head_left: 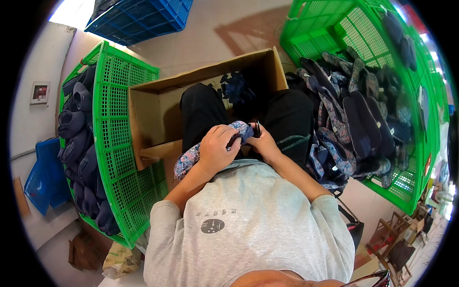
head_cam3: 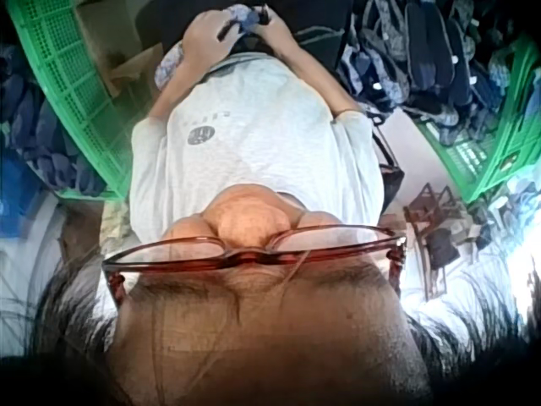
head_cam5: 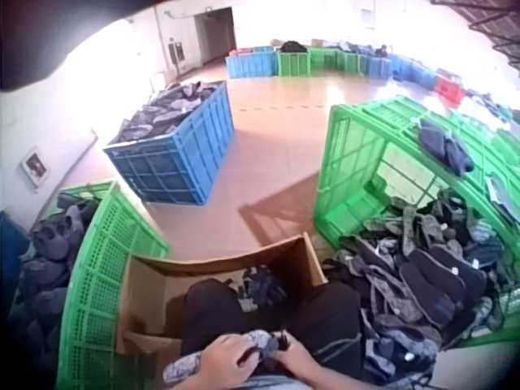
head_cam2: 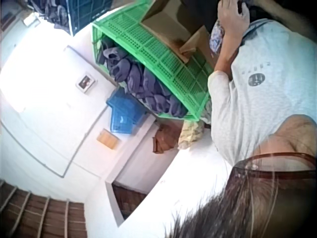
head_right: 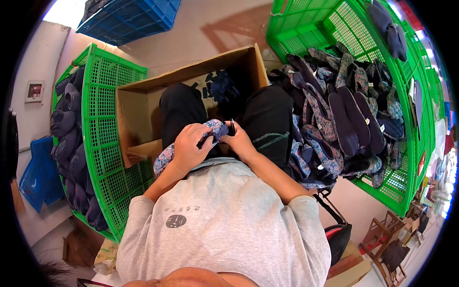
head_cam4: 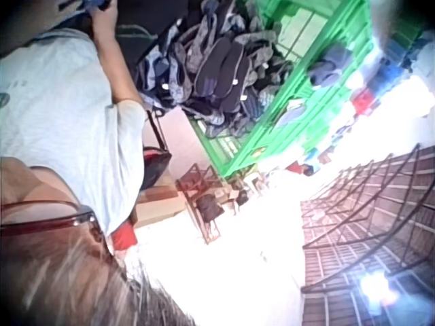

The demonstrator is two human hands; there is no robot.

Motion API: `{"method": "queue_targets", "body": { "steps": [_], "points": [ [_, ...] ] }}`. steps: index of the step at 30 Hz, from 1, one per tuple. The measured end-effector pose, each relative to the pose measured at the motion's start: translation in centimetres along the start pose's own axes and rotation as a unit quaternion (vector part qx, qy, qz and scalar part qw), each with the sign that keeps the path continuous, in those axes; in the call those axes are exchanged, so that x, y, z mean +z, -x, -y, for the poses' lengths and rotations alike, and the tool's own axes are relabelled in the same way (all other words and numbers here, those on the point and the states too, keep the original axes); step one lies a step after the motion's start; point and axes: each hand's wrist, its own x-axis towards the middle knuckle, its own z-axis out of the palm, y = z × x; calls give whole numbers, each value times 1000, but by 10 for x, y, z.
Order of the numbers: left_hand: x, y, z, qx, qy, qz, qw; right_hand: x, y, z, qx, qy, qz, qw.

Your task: The person sits on the floor and uses a small blade to trim loose threads and fabric edges from a stack of floral-patterned slippers. They pick up each slipper, trim the excess material, and place the finished item into a green plastic crate.

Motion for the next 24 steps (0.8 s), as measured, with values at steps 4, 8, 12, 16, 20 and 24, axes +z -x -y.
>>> {"method": "queue_targets", "body": {
  "steps": [4,8,12,16,20,24],
  "points": [
    [5,2,4,-8,-4,-3,1000,-1,-2,-1,6,11,-4,1000],
    [8,2,7,-14,1,0,1000,-1,-2,2,19,20,-13,1000],
    [10,3,10,-11,-1,-3,1000,-2,-3,3,27,25,-13,999],
    [10,-1,6,12,-49,-1,999,-2,-4,2,34,31,-23,999],
    [16,3,10,6,-78,-56,995,-1,-4,1,32,27,-15,999],
    [20,4,14,15,-85,-96,992,-4,-6,0,26,28,7,999]
  ]
}}
